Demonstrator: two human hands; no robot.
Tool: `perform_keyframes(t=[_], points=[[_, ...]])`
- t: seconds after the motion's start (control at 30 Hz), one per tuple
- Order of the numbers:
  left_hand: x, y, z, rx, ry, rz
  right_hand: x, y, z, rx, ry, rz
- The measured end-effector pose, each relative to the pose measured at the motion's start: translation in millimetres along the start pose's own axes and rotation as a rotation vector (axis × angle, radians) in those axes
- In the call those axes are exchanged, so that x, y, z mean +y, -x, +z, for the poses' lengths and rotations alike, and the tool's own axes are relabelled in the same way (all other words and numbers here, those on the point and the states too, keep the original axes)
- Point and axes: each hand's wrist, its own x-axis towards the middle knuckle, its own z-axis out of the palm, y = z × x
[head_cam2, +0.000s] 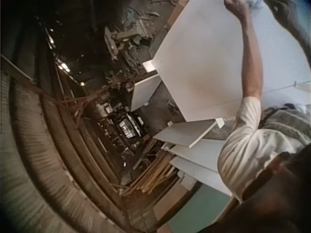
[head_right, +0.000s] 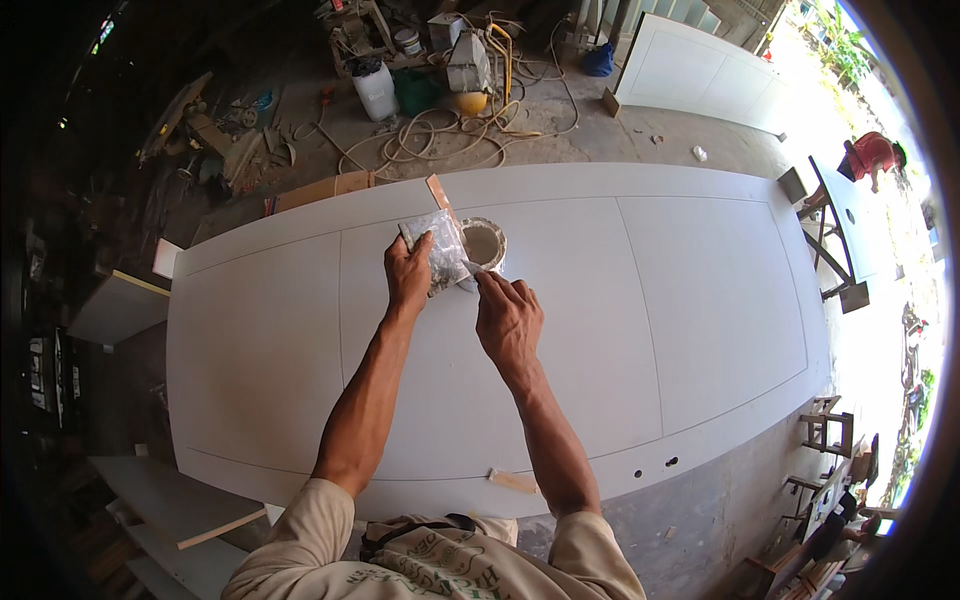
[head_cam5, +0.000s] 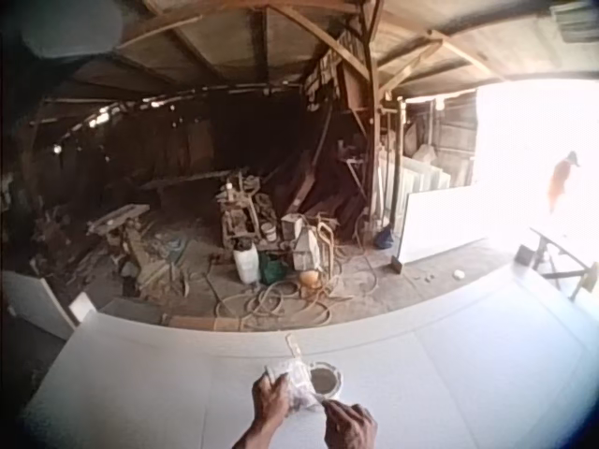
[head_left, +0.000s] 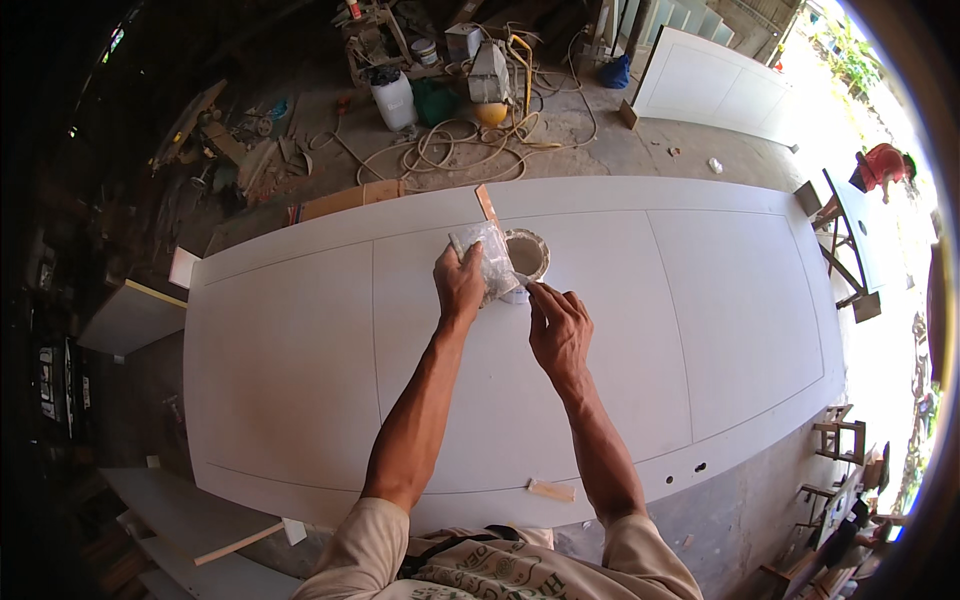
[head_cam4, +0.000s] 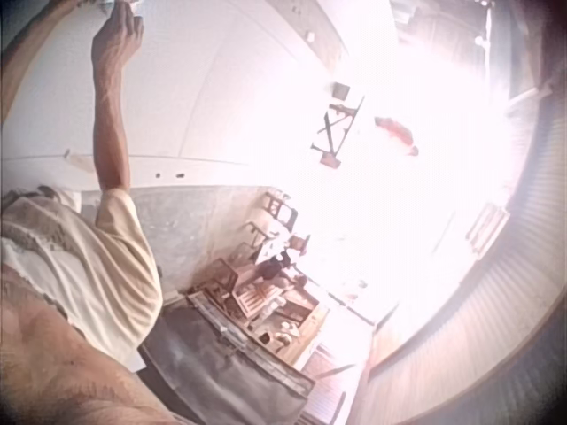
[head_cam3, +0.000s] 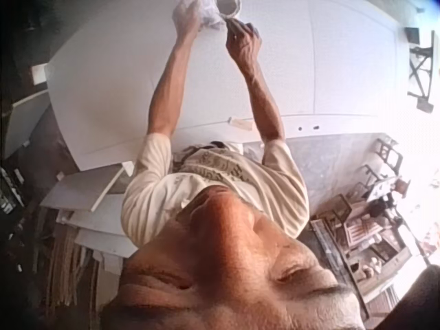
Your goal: The person applies filler to cracks in a white wood panel using a wood stirrer and a putty knife, then uses sandpaper to smooth the surface.
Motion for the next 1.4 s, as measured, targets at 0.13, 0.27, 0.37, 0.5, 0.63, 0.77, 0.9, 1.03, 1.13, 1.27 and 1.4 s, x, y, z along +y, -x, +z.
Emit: perform_keyframes(t=[0.13, 0.27, 0.37, 0.5, 0.63, 0.77, 0.9, 1.03, 1.13, 1.27, 1.4], points=[[5, 2, 4, -0.029, 0.114, -0.088, 6, 0, 10, -0.023, 0.055, -0.067], [5, 9, -3, -0.19, 0.119, -0.173, 19, -34, 26, -0.006, 0.084, -0.08], [-3, 10, -12, -0.168, 0.297, -0.248, 36, -47, 31, -0.071, 0.044, -0.021], [4, 8, -23, -0.226, 0.676, -0.626, 48, -31, 27, 0.041, -0.238, 0.265], [-32, 14, -26, -0.277, 0.835, -0.822, 0, -9, 11, 0.155, -0.346, 0.226], [-41, 15, -18, -0.311, 1.051, -1.014, -42, 6, 3, 0.141, -0.405, 0.108], [-33, 25, -17, -0.389, 1.136, -1.075, -41, 1, 17, 0.127, -0.357, 0.099], [-32, 29, -22, -0.64, 1.178, -1.042, -20, -26, 32, 0.127, -0.277, 0.167], [-46, 31, -38, -0.574, 1.077, -0.875, 3, -43, 41, -0.045, -0.361, 0.474], [-14, 48, -44, -0.041, 0.666, -0.558, 34, -39, 35, 0.117, -1.168, 0.904], [-3, 64, -48, 0.046, 0.332, -0.234, 18, -24, 36, 0.143, -1.628, 1.12]])
